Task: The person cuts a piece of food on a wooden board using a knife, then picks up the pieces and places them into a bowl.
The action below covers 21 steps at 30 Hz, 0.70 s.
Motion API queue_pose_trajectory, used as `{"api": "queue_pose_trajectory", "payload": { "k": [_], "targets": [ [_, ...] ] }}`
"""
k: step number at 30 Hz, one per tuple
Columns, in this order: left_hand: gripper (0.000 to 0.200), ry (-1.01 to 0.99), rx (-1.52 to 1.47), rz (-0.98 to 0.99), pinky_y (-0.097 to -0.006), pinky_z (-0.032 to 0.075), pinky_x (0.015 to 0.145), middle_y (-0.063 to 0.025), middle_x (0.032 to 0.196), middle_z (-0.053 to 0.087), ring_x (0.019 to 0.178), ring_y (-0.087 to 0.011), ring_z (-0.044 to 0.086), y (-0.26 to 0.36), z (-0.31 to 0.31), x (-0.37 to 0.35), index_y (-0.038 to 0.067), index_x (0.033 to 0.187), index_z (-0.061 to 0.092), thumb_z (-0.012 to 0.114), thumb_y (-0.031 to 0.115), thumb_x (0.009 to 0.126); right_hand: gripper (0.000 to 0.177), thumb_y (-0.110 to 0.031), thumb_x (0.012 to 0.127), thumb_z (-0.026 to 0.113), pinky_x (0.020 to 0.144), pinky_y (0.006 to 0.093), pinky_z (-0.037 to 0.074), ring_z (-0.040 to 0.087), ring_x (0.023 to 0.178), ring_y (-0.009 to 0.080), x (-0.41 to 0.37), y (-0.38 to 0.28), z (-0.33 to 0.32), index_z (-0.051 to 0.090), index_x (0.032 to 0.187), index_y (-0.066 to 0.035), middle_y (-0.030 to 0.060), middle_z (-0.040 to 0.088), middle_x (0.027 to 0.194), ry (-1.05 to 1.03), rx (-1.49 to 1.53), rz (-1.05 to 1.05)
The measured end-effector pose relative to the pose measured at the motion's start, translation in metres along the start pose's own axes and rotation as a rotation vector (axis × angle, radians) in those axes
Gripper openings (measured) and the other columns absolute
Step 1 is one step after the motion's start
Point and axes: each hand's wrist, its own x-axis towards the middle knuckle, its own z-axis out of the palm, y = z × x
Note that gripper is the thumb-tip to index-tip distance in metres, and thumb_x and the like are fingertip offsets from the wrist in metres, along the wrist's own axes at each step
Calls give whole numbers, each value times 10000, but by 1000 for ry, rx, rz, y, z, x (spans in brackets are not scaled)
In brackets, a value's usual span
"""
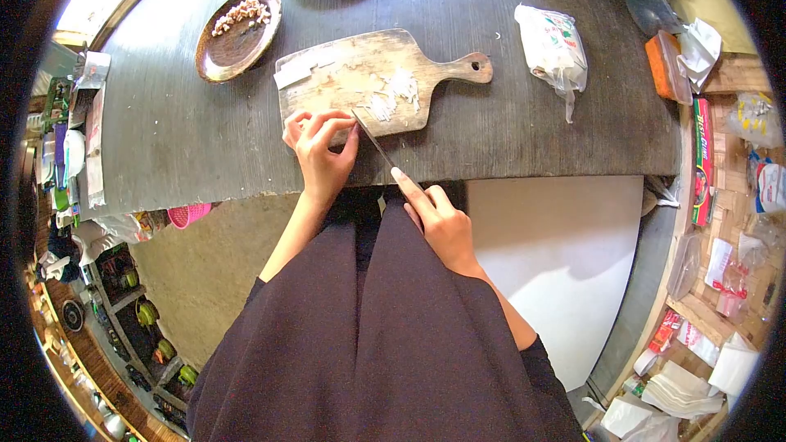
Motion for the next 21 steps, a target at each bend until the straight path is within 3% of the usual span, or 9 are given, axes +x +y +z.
{"api": "queue_pose_trajectory", "payload": {
  "k": [21],
  "targets": [
    [157, -16, 27, -12, -455, 323, 1016, 23, 996, 698, 1116, -303, 518, 0, -2, -1, 171, 874, 760, 841, 123, 749, 632, -207, 955, 704, 585, 396, 565, 653, 620, 270, 6, 6, 9, 494, 1537, -337, 64, 551, 864, -16, -18, -35]
  ]
}}
